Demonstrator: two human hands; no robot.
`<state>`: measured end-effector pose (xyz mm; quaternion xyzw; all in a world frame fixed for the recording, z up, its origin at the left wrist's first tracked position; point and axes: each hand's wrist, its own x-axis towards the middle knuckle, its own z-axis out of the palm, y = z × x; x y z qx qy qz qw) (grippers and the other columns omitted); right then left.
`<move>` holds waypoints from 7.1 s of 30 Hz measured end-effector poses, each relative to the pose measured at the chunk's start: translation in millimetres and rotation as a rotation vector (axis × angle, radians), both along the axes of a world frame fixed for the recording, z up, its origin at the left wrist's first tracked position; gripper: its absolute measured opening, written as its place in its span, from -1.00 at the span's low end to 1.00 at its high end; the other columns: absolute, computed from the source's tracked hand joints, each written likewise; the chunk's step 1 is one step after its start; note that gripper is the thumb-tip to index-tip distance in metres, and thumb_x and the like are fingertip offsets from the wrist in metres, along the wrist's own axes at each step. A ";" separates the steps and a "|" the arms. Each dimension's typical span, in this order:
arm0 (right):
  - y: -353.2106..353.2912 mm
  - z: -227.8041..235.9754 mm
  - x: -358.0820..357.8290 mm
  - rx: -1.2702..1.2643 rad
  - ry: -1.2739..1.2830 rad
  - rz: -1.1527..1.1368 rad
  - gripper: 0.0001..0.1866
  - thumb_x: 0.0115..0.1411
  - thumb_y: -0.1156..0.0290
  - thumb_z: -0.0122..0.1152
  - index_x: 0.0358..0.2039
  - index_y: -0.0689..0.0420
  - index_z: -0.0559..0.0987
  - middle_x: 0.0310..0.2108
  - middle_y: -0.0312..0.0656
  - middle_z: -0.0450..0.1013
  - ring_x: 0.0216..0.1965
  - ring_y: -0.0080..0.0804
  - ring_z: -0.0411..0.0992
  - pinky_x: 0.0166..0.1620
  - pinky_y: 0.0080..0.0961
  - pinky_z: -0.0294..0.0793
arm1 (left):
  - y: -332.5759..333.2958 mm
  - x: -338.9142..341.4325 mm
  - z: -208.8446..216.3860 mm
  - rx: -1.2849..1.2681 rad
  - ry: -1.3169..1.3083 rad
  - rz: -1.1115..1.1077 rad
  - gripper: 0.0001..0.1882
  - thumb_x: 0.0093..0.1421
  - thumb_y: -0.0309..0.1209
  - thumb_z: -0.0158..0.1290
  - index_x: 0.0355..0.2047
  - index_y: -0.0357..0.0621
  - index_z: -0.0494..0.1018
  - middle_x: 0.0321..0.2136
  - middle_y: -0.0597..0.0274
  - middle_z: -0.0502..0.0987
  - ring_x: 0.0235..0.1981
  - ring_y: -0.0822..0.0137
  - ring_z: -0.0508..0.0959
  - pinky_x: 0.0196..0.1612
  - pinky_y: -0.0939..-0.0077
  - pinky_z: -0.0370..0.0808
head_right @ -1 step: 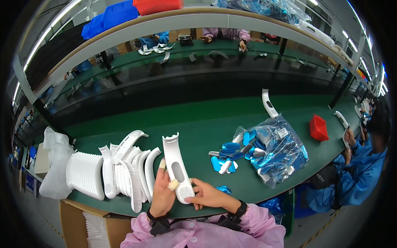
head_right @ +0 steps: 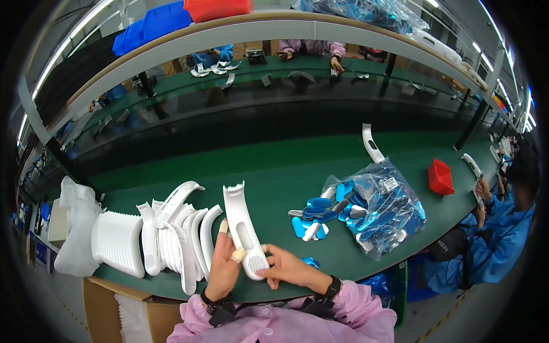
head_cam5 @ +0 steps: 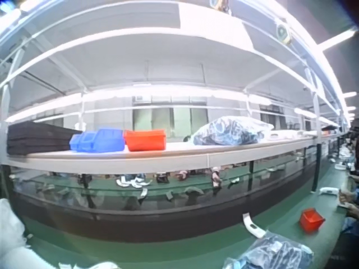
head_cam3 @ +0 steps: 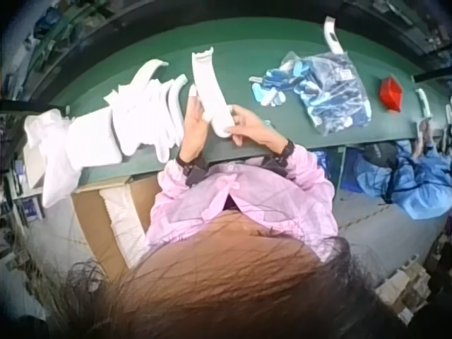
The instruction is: The recorder is applying blue adhesive film strips to white curved plastic components at an assembly line.
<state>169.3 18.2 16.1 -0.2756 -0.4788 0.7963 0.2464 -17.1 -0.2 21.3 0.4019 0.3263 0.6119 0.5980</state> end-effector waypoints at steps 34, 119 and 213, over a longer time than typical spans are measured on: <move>-5.9 17.7 -2.3 1.043 -0.539 -0.747 -0.91 0.06 0.54 0.32 -0.41 0.23 0.60 -0.50 -0.18 0.45 -0.56 -0.43 0.46 -0.52 -0.54 0.39 | -6.4 8.8 -6.2 0.070 0.513 -0.280 -0.30 0.21 -0.48 0.09 0.31 -0.33 0.05 0.08 -0.06 0.41 -0.07 0.25 0.53 -0.05 0.48 0.39; -7.7 18.8 -19.1 0.748 -0.410 -0.564 -0.69 0.03 0.50 0.40 -0.20 0.22 0.55 -0.48 -0.31 0.44 -0.50 -0.60 0.37 -0.42 -0.66 0.35 | -19.2 -2.0 1.6 -0.136 -0.063 -0.224 -0.09 0.04 -0.65 0.14 0.35 -0.35 -0.09 0.17 0.07 0.27 0.19 0.29 0.32 0.22 0.44 0.26; -16.8 19.7 -8.1 1.137 -0.538 -0.602 -0.79 -0.06 0.55 0.38 -0.38 0.19 0.54 -0.45 -0.13 0.40 -0.43 -0.15 0.42 -0.40 -0.31 0.40 | -10.2 -6.4 -2.3 -0.104 0.103 -0.457 -0.29 0.16 -0.72 0.06 0.29 -0.32 0.04 0.33 0.01 0.06 0.15 0.27 0.42 0.07 0.51 0.47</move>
